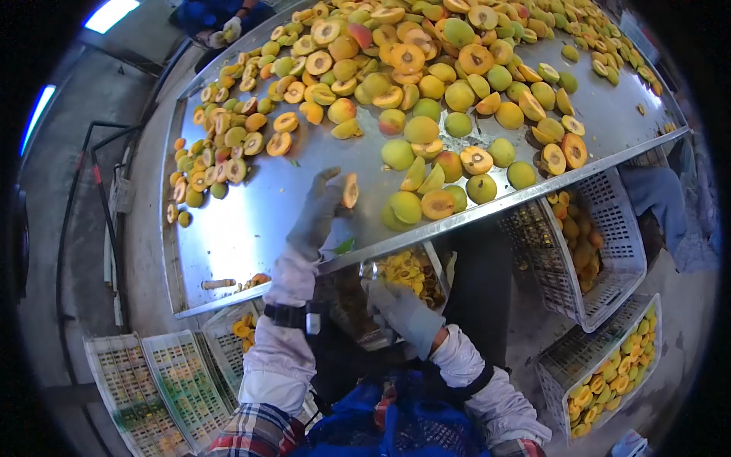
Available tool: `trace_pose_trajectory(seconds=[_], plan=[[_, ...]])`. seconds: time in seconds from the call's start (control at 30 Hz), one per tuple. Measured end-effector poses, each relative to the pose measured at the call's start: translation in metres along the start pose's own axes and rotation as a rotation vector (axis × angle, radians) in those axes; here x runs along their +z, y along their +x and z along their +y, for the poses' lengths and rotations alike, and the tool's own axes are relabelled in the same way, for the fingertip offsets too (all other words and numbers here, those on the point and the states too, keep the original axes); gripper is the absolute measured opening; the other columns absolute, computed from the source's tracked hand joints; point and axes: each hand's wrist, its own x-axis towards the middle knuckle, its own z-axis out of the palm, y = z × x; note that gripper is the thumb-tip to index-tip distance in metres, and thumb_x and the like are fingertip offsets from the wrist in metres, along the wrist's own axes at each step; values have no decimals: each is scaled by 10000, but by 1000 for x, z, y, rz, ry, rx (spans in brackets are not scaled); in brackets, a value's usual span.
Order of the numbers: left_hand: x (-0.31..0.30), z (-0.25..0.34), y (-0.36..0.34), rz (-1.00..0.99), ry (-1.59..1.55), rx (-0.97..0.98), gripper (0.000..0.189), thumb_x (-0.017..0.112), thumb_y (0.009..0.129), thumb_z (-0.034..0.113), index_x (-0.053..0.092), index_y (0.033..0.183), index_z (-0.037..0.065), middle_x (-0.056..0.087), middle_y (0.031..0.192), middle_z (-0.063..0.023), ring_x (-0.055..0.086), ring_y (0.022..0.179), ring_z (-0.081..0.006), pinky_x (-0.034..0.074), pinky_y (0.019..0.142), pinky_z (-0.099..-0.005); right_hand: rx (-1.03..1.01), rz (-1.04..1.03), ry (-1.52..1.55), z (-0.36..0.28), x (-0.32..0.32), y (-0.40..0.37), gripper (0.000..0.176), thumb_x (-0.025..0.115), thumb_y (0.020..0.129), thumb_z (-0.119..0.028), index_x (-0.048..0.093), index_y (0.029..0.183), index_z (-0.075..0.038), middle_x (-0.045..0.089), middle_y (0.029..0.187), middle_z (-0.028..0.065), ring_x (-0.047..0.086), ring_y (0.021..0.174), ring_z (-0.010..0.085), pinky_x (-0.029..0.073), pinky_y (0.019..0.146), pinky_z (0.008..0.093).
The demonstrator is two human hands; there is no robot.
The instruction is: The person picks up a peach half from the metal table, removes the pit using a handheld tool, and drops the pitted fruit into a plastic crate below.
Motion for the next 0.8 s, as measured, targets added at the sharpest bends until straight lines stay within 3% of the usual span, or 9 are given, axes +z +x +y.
trace_pose_trajectory(seconds=[0.07, 0.1, 0.17, 0.23, 0.33, 0.47, 0.63, 0.73, 0.8], plan=[[-19, -17, -26, -23, 141, 220, 448, 585, 974, 307, 475, 1316, 38, 605, 1103, -74, 600, 959, -180, 512, 777, -297, -142, -16, 39, -12, 9, -5, 385, 506, 1007, -427, 619, 1159, -91, 540, 734, -23, 501, 559, 82, 426, 451, 249], [-26, -14, -40, -30, 209, 297, 423, 553, 997, 295, 471, 1314, 28, 607, 1100, -78, 603, 960, -176, 513, 791, -292, -203, -14, 34, -16, 13, -6, 358, 520, 1007, -404, 653, 1087, -81, 544, 696, -22, 509, 567, 68, 407, 473, 230], [-23, 26, -81, -39, 325, 302, 404, 476, 1037, 297, 461, 1317, 6, 615, 1123, -98, 609, 1003, -193, 521, 840, -304, -368, 68, -119, -22, 27, -8, 370, 523, 1007, -387, 662, 1037, -46, 579, 699, 8, 541, 600, 92, 423, 509, 259], [-10, 24, -96, 5, -51, 197, 467, 438, 1042, 372, 469, 1310, -9, 611, 1167, -114, 604, 1052, -204, 507, 904, -320, -494, 142, -272, -27, 37, -13, 386, 525, 1005, -376, 664, 1014, -17, 610, 723, 64, 574, 643, 144, 445, 568, 303], [-3, 53, -136, 66, -49, 189, 624, 350, 1033, 530, 503, 1286, -19, 597, 1238, -129, 584, 1120, -218, 463, 1004, -354, -606, 234, -491, -27, 48, -22, 410, 528, 995, -370, 657, 1019, 18, 653, 790, 187, 627, 721, 267, 486, 692, 395], [1, 47, -152, 143, -484, 56, 527, 389, 1042, 457, 534, 1238, -10, 626, 1160, -125, 621, 1006, -202, 487, 942, -333, -585, 233, -478, -16, 58, -25, 450, 515, 989, -421, 659, 1002, 5, 642, 788, 207, 626, 715, 295, 483, 686, 401], [0, 76, -164, 221, -446, 90, 420, 428, 1044, 379, 606, 1106, 5, 656, 997, -85, 620, 881, -151, 506, 811, -296, -781, 250, -484, 2, 66, -18, 452, 515, 985, -434, 663, 997, -6, 650, 787, 197, 631, 723, 307, 487, 701, 411], [3, 68, -161, 315, -356, 124, 406, 431, 1044, 365, 627, 1056, 9, 652, 955, -68, 604, 863, -134, 499, 778, -282, -852, 230, -385, 9, 72, -12, 486, 507, 991, -461, 668, 965, -3, 653, 742, 151, 627, 677, 258, 476, 645, 360], [6, 63, -160, 399, -170, 247, 396, 424, 1047, 348, 628, 1049, 9, 646, 947, -63, 597, 847, -130, 495, 766, -274, -590, 78, -229, 6, 75, -22, 503, 489, 996, -485, 647, 909, -15, 621, 682, 114, 599, 596, 214, 454, 563, 333]])
